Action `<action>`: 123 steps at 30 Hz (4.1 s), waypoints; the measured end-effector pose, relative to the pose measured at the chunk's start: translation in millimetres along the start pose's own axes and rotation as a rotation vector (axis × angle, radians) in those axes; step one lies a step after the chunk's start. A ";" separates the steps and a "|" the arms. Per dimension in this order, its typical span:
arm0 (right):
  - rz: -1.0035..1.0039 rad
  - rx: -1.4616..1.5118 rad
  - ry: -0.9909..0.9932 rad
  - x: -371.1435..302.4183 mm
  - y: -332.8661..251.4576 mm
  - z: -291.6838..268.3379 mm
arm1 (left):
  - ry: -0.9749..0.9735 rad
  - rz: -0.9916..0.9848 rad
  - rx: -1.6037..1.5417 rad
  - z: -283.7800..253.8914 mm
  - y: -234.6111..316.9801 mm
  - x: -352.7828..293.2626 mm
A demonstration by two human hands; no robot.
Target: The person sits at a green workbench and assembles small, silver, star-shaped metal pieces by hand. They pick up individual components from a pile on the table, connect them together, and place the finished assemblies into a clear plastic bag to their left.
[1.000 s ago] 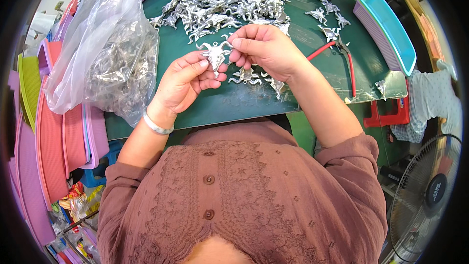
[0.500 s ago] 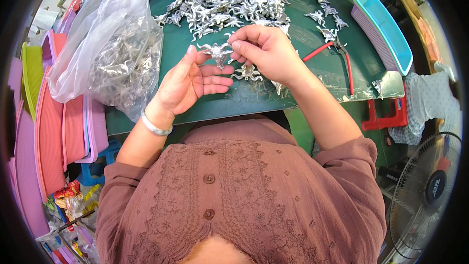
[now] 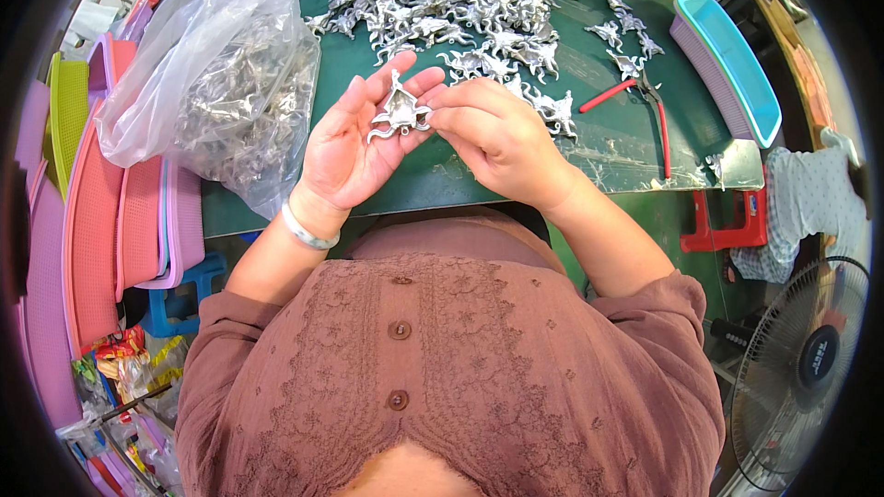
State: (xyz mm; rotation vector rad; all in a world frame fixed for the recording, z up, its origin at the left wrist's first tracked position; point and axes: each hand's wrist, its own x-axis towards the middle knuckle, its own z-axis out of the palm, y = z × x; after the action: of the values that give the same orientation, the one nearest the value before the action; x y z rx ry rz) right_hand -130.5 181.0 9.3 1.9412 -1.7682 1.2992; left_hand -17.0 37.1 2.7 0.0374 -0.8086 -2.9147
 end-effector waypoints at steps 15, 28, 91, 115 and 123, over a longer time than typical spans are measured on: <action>0.314 -0.249 -0.082 -13.7 36.3 -31.5 | 0.067 -0.041 -0.060 -20.1 7.9 0.7; 0.196 -0.427 -0.417 -18.5 16.3 -30.2 | 0.305 -0.182 0.443 -19.6 1.3 -2.0; 0.673 0.810 0.054 -11.6 4.9 -1.4 | 0.183 -0.137 0.316 3.5 4.8 -7.1; 0.221 -0.444 -0.275 -13.4 36.1 -22.4 | 0.531 1.087 1.723 61.6 200.7 -39.6; 0.122 -0.611 -0.316 -12.8 43.1 -8.6 | 0.315 1.146 2.343 46.6 157.2 -20.7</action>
State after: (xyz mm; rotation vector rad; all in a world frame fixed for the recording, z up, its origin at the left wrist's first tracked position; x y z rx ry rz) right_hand -171.1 184.5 -11.5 1.7539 -2.1274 0.3937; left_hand 17.5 -70.3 123.4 0.1299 -2.2241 0.0283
